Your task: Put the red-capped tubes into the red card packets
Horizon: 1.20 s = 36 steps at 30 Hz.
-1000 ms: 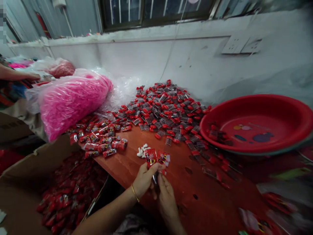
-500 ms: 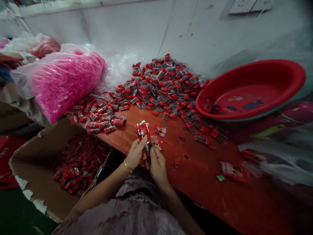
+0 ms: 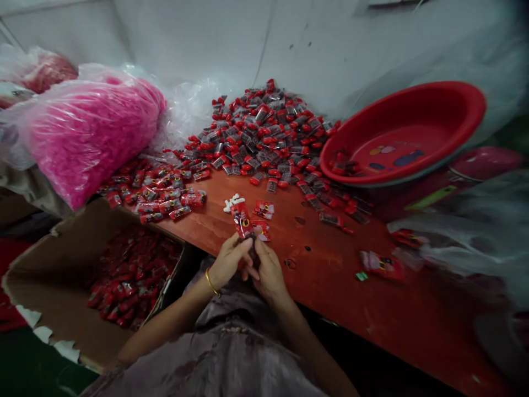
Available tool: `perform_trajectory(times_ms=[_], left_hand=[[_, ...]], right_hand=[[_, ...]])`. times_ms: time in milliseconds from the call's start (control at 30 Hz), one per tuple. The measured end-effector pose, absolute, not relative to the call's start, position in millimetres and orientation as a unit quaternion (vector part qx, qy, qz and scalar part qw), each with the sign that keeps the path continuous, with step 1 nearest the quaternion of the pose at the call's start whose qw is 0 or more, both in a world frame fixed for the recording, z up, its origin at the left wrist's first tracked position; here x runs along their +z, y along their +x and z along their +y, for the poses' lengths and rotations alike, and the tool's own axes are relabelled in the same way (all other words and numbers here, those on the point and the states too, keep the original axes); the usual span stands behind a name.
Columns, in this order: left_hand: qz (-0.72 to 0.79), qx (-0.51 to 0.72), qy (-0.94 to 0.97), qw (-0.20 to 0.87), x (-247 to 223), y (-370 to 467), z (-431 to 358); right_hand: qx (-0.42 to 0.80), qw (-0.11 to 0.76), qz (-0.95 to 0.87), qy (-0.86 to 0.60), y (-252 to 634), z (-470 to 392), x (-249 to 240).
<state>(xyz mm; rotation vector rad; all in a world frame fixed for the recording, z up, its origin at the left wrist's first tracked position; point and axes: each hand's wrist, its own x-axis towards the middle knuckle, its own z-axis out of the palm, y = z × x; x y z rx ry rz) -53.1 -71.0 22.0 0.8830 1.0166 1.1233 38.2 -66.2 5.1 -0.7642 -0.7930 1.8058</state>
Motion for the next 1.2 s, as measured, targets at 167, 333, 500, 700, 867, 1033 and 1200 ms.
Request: perform_trajectory(times_ms=[167, 333, 500, 700, 867, 1033, 1200], left_hand=[[0.416, 0.511, 0.384, 0.647, 24.5, -54.1, -63.0], [0.474, 0.467, 0.438, 0.605, 16.6, -46.5, -73.0], [0.474, 0.529, 0.434, 0.554, 9.8, -40.6, -75.9], [0.457, 0.594, 0.358, 0.557, 20.6, -42.1, -53.0], [0.470, 0.553, 0.422, 0.543, 22.0, -31.6, -49.1], [0.483, 0.552, 0.417, 0.538, 11.2, -22.3, -54.8], [0.486, 0.537, 0.413, 0.552, 13.5, -32.6, -54.9]], right_hand=[[0.800, 0.457, -0.284, -0.266, 45.7, -63.5, 10.0], [0.748, 0.484, -0.334, -0.308, 43.0, -72.0, -5.8], [0.530, 0.533, -0.506, -0.423, 45.3, -72.7, -11.3], [0.351, 0.478, -0.654, -0.470, 52.7, -71.2, -7.6], [0.297, 0.480, -0.660, -0.495, 57.3, -72.7, -15.1], [0.349, 0.490, -0.621, -0.502, 63.8, -71.8, -25.3], [0.528, 0.504, -0.533, -0.427, 69.2, -65.4, -21.7]])
